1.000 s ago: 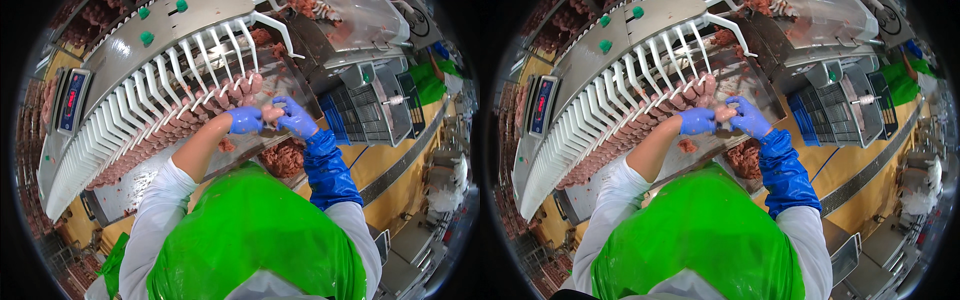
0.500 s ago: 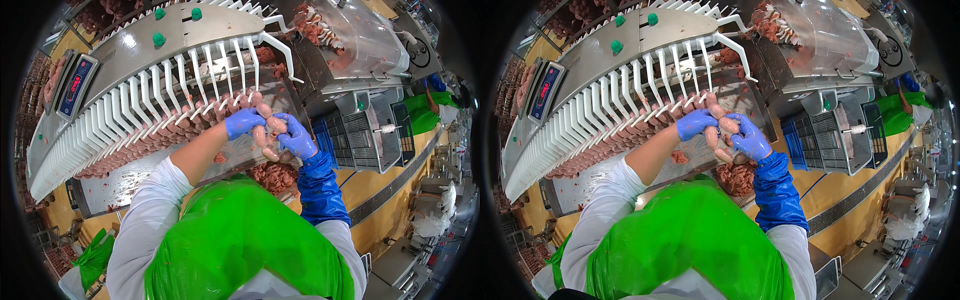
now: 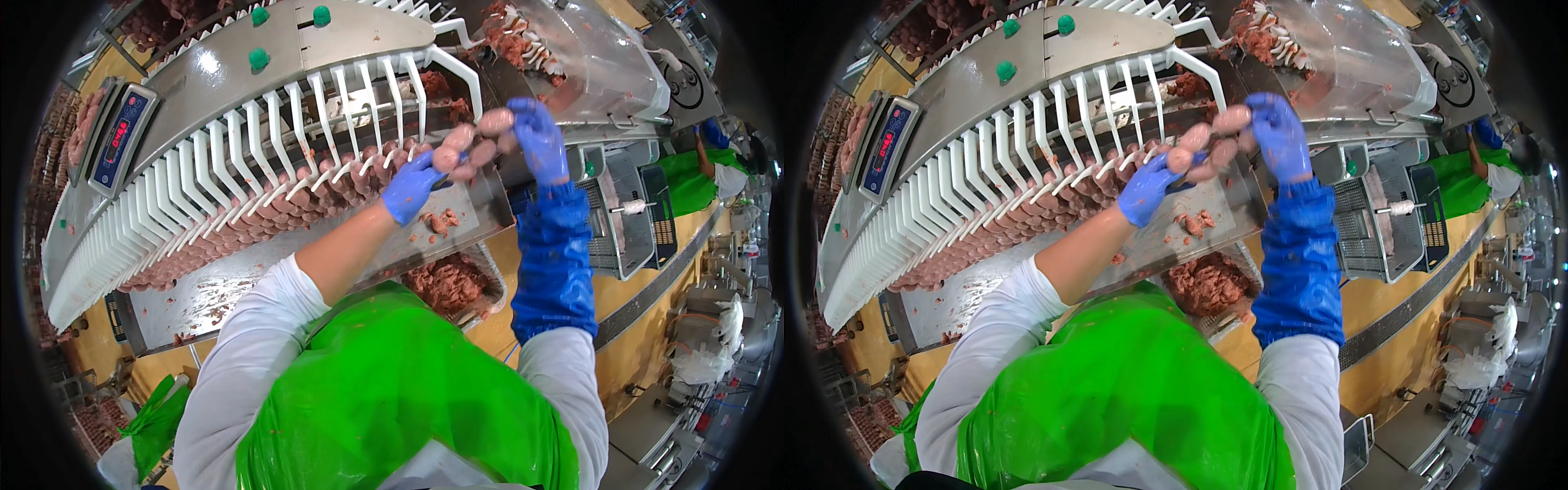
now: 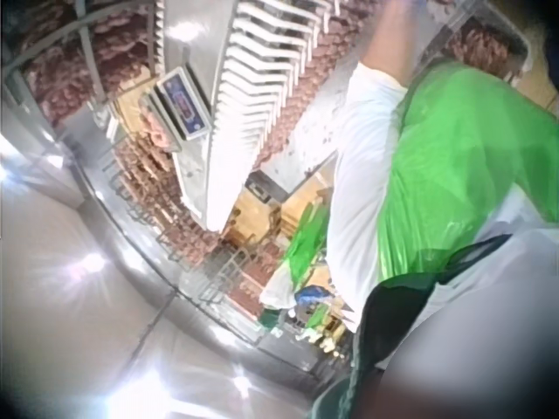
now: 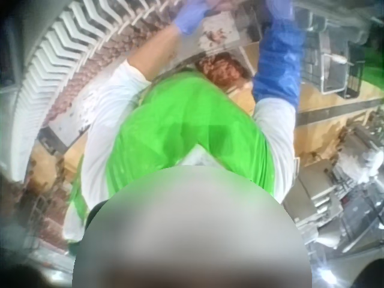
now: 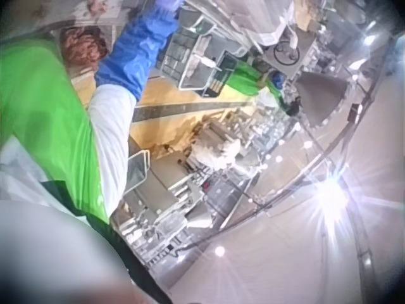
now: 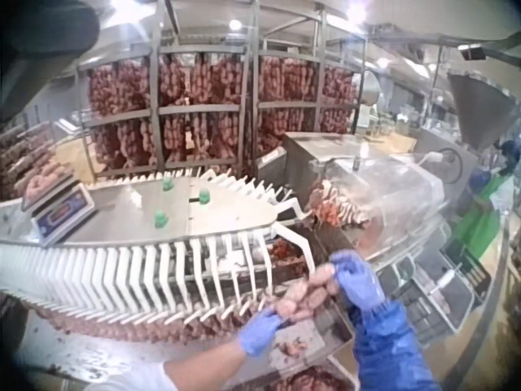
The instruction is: The person repeatedly picks up raw sausage links from a conveyor, ties them into small bundles, and places them onto a rotating rack. The person also occasionally scrapes loose meat from the conveyor surface back into the processing area.
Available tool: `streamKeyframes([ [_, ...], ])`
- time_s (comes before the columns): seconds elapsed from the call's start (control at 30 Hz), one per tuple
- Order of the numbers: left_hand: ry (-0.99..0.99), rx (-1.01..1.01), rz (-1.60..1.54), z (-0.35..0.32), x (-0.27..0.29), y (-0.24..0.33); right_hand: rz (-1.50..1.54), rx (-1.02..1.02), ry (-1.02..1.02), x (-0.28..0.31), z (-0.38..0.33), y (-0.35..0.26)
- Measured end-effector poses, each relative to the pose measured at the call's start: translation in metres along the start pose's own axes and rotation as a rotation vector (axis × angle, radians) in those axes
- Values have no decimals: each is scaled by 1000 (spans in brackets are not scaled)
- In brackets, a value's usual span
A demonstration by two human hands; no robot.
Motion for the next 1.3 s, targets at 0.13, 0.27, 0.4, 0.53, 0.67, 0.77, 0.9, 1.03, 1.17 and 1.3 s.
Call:
streamKeyframes([
  [0.13,35,-168,331,-26,1,-1,-309,237,197,28,31,30],
  [0.27,72,135,495,-127,72,-77,-384,24,300,62,-23,116],
  [0.4,425,477,1123,-199,185,-173,-830,-502,127,54,-102,275],
  [0.53,384,690,655,-201,196,-305,-987,-668,79,-17,-119,335],
  [0.67,163,363,716,-142,115,-262,-230,-464,-245,-100,-142,402],
  [0.77,181,497,1258,-125,153,-210,-346,-318,-368,-104,-80,347],
  [0.9,-72,890,1530,-159,215,-190,-703,-134,-23,10,27,332],
  [1.03,-268,716,1550,-252,204,-155,-1082,-223,158,109,101,342],
  [1.17,-336,786,1451,-295,192,-144,-1223,-383,129,142,139,372],
  [1.3,-310,898,1351,-276,186,-161,-1283,-441,132,161,151,384],
])
Point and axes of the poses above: each hand's wrist, its own z-axis towards the middle knuckle, its own x-axis out of the back of the hand, y = z × x, the point moved 6 cm from there along z, towards the middle knuckle, and after that the axes turned 14 degrees about z, right-handed, at the moved point
